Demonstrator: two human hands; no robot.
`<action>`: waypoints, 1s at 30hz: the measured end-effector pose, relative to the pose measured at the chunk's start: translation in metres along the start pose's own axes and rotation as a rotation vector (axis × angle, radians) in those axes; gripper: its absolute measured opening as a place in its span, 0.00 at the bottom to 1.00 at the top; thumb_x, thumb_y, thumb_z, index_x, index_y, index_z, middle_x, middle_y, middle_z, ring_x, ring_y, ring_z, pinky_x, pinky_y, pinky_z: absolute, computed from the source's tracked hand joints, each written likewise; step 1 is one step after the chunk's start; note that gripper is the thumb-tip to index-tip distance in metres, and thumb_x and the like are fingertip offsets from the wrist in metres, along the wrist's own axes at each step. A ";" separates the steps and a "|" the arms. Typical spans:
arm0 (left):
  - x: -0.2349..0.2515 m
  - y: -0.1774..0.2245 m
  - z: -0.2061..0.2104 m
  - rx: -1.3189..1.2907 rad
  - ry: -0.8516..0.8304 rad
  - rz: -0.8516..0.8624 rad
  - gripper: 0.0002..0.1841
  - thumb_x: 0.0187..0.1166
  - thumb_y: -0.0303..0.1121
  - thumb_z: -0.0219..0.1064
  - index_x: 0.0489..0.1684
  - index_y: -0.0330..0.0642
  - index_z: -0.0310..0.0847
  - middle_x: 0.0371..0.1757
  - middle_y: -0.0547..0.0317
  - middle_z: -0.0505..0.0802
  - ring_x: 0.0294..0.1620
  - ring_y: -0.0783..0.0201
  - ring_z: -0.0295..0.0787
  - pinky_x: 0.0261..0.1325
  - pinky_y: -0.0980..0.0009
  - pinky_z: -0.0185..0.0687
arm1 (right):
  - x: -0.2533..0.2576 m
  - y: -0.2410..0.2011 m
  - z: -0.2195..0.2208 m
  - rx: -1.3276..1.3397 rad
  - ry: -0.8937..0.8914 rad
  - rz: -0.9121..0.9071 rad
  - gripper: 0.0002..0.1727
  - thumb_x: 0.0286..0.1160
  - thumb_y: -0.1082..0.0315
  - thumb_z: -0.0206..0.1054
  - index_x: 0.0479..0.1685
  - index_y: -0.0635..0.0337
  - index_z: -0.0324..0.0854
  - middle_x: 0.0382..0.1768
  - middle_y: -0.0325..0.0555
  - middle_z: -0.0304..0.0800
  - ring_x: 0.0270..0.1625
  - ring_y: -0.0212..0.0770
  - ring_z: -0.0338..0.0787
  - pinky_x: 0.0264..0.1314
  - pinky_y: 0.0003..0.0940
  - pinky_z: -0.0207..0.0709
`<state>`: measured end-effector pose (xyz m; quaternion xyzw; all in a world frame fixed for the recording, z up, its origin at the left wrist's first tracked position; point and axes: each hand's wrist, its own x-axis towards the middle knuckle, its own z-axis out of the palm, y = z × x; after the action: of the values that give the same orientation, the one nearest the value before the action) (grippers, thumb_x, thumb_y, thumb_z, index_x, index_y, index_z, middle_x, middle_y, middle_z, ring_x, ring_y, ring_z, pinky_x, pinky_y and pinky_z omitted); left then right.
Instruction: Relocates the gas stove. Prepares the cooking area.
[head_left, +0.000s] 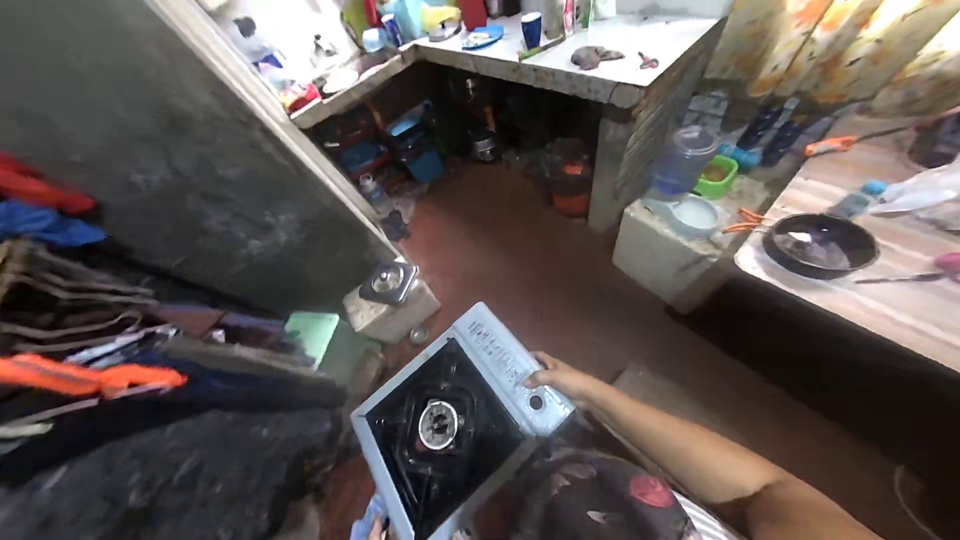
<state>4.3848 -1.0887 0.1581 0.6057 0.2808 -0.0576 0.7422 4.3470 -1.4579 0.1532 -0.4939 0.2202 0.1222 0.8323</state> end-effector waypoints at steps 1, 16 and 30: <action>0.024 0.017 0.027 0.042 -0.038 -0.010 0.20 0.91 0.47 0.46 0.67 0.45 0.72 0.52 0.63 0.87 0.51 0.71 0.86 0.54 0.63 0.87 | 0.015 -0.015 -0.003 0.022 0.041 -0.025 0.44 0.66 0.65 0.74 0.85 0.56 0.57 0.59 0.55 0.86 0.52 0.44 0.92 0.55 0.43 0.88; 0.203 0.088 0.538 0.454 -0.551 -0.167 0.26 0.94 0.48 0.45 0.75 0.38 0.73 0.61 0.46 0.88 0.55 0.57 0.86 0.56 0.55 0.82 | 0.129 -0.220 -0.188 0.246 0.708 -0.286 0.41 0.65 0.62 0.68 0.83 0.57 0.58 0.50 0.48 0.91 0.44 0.39 0.95 0.45 0.38 0.92; 0.237 0.136 0.935 0.577 -0.843 -0.137 0.29 0.94 0.53 0.43 0.79 0.40 0.69 0.64 0.45 0.87 0.59 0.56 0.87 0.57 0.54 0.84 | 0.228 -0.464 -0.372 0.326 0.913 -0.399 0.31 0.78 0.64 0.63 0.82 0.57 0.61 0.49 0.48 0.89 0.44 0.37 0.93 0.46 0.35 0.90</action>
<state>4.9653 -1.8638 0.2619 0.6904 -0.0311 -0.4202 0.5880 4.6494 -2.0102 0.2443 -0.3934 0.4785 -0.3021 0.7246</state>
